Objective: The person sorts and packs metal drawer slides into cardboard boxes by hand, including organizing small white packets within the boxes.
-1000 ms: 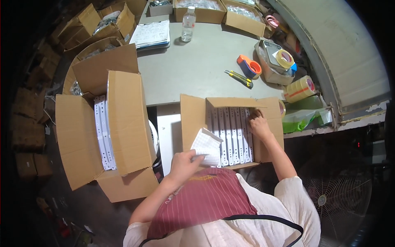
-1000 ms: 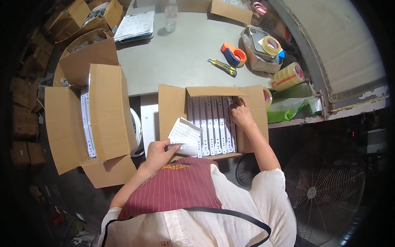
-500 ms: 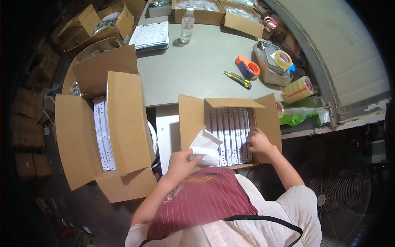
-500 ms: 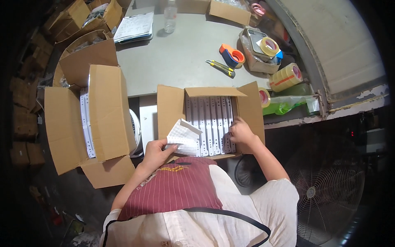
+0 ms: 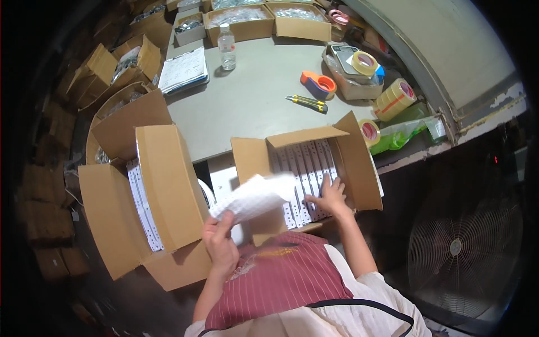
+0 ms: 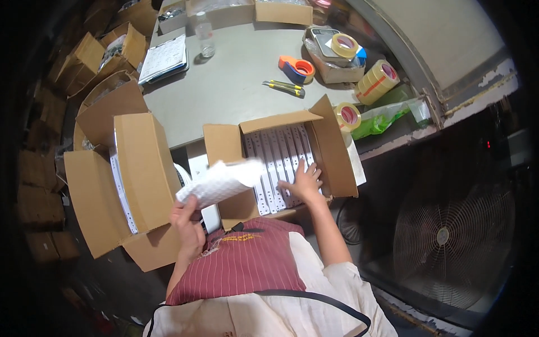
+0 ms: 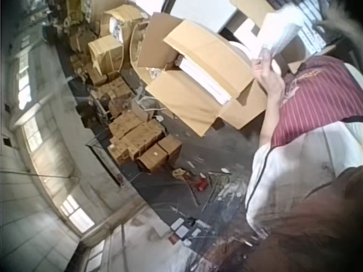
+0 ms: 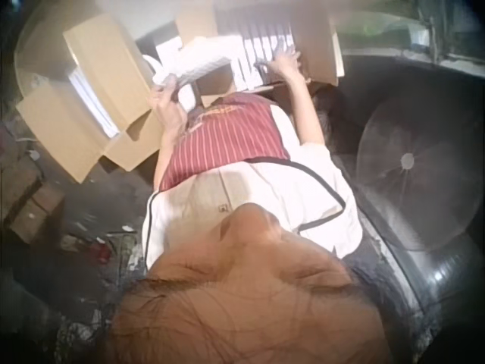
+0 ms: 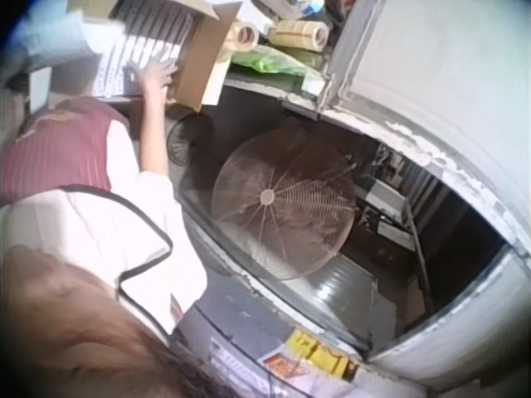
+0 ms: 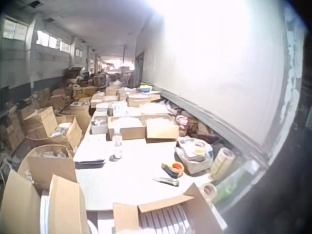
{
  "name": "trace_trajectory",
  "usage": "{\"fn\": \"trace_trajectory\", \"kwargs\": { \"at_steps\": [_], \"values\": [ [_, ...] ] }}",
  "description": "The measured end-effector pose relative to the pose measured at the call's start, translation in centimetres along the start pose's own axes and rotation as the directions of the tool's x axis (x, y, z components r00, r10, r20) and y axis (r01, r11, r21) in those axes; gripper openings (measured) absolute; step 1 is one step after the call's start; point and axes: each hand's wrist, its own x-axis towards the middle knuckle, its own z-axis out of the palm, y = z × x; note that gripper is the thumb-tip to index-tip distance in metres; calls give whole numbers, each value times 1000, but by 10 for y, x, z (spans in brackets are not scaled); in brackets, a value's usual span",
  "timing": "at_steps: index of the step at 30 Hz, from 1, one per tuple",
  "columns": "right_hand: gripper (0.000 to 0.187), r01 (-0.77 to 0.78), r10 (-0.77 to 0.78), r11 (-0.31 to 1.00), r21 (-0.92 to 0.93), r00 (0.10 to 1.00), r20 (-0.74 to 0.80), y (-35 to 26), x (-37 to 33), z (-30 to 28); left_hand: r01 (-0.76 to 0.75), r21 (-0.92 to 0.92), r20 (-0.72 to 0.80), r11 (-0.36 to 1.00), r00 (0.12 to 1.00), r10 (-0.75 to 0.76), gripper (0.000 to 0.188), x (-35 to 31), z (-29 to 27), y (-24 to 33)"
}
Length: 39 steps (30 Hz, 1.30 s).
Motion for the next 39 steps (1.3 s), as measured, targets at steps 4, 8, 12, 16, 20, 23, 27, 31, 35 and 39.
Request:
{"fn": "trace_trajectory", "kwargs": {
  "at_steps": [4,8,12,16,20,23,27,31,35,39],
  "values": [
    [101,52,-10,969,243,985,-172,35,19,-10,-76,-166,-45,983,997,69,30,-1,6,27],
    [92,47,-48,999,-11,988,-150,34,13,-1,-94,-157,-31,983,995,90,31,-2,4,34],
    [99,35,-60,947,-321,996,-67,29,15,-9,-113,-65,52,992,992,116,34,-13,3,35],
    [96,97,-124,911,-401,991,-42,40,18,-5,-110,-96,-24,989,994,109,32,-31,-1,36],
    [90,150,-218,883,-445,970,-105,51,25,17,-102,-99,-86,990,992,94,31,-47,-10,39],
    [88,124,-220,860,-495,965,-140,44,30,32,-110,-50,-83,993,991,106,30,-56,-16,39],
    [85,88,-187,923,-375,953,-237,54,47,39,-147,-38,-145,988,980,140,30,-66,-6,39],
    [96,87,-163,952,-293,956,-245,39,34,19,-186,-37,-184,982,967,176,31,-75,-4,37],
    [110,150,-188,973,-175,955,-229,39,17,-4,-216,-58,-191,975,961,201,31,-79,0,39],
    [113,159,-183,980,-117,955,-235,36,6,-18,-279,-73,-250,957,935,253,34,-89,-20,50]
  ]
}}
